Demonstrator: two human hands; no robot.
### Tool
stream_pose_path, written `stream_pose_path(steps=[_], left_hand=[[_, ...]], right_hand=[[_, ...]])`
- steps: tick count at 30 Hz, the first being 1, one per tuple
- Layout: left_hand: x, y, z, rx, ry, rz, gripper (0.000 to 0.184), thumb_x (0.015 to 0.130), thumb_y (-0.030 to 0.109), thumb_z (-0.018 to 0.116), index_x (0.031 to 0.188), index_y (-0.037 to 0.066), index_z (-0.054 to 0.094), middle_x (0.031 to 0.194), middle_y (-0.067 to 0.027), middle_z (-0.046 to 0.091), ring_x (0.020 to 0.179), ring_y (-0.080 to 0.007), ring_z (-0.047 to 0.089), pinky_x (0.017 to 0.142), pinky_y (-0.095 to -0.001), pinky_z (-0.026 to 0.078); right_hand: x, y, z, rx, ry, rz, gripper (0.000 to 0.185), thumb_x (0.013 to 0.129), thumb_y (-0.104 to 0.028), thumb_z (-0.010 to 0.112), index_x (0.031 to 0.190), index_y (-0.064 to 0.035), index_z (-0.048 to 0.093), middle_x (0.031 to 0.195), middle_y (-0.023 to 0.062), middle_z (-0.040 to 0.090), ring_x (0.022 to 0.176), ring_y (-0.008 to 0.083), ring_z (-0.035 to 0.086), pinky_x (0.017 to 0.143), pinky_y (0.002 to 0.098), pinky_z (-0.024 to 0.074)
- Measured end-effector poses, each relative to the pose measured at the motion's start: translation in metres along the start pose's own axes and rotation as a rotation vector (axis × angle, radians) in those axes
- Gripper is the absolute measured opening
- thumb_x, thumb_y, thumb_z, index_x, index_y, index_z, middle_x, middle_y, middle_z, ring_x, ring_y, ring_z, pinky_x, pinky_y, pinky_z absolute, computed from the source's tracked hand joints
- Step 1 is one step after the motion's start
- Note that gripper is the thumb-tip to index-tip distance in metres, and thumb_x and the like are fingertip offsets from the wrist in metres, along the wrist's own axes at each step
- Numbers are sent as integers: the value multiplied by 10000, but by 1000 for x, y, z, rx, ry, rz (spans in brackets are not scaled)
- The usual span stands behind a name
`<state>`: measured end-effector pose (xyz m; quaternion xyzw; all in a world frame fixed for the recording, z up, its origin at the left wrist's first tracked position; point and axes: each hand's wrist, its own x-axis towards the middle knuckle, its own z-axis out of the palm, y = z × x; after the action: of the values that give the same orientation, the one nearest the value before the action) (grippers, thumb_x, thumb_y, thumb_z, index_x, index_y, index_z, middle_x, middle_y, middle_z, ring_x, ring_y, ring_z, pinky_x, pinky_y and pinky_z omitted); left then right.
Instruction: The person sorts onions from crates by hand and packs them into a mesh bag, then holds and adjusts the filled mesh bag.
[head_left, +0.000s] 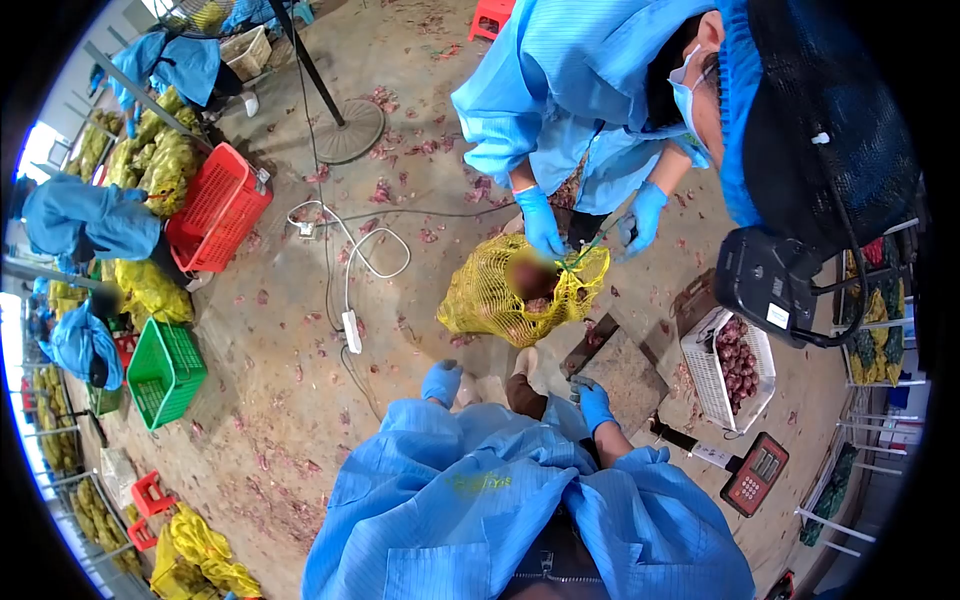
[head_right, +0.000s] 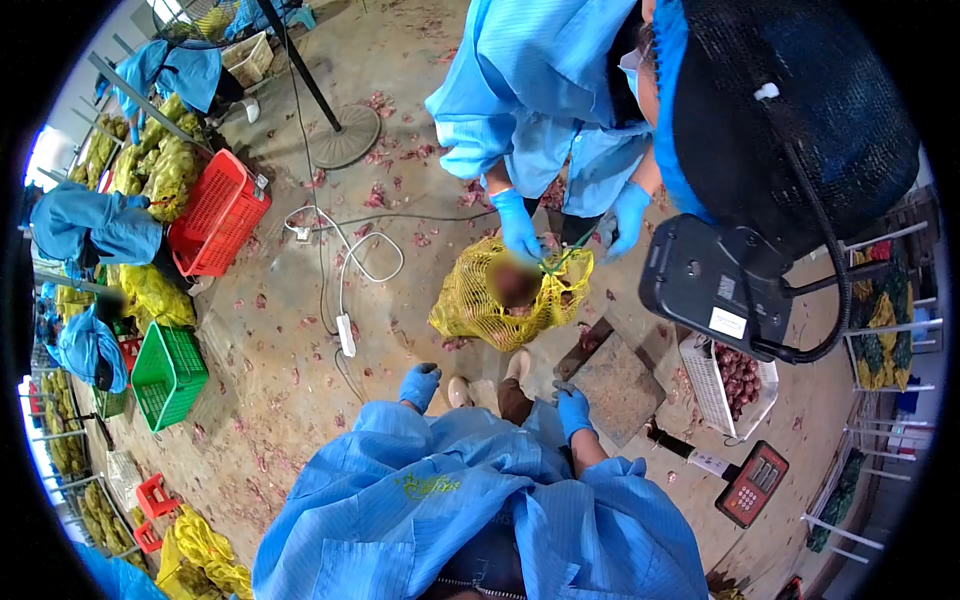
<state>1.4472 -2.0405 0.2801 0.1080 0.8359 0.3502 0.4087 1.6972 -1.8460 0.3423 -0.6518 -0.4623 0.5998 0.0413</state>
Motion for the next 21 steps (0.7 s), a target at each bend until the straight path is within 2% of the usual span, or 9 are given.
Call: stream_pose_path(steps=[21], left_hand=[[5,-7,8,-56,-1,-6,360,765,180,542,1052,-36,530,873,-139,609,673,-167,579,623,-270,465]], right_hand=[[5,7,-3,39,-5,-12,197,830,-65,445,954,-52,597,858,112,597,668,171,569,580,244,479]])
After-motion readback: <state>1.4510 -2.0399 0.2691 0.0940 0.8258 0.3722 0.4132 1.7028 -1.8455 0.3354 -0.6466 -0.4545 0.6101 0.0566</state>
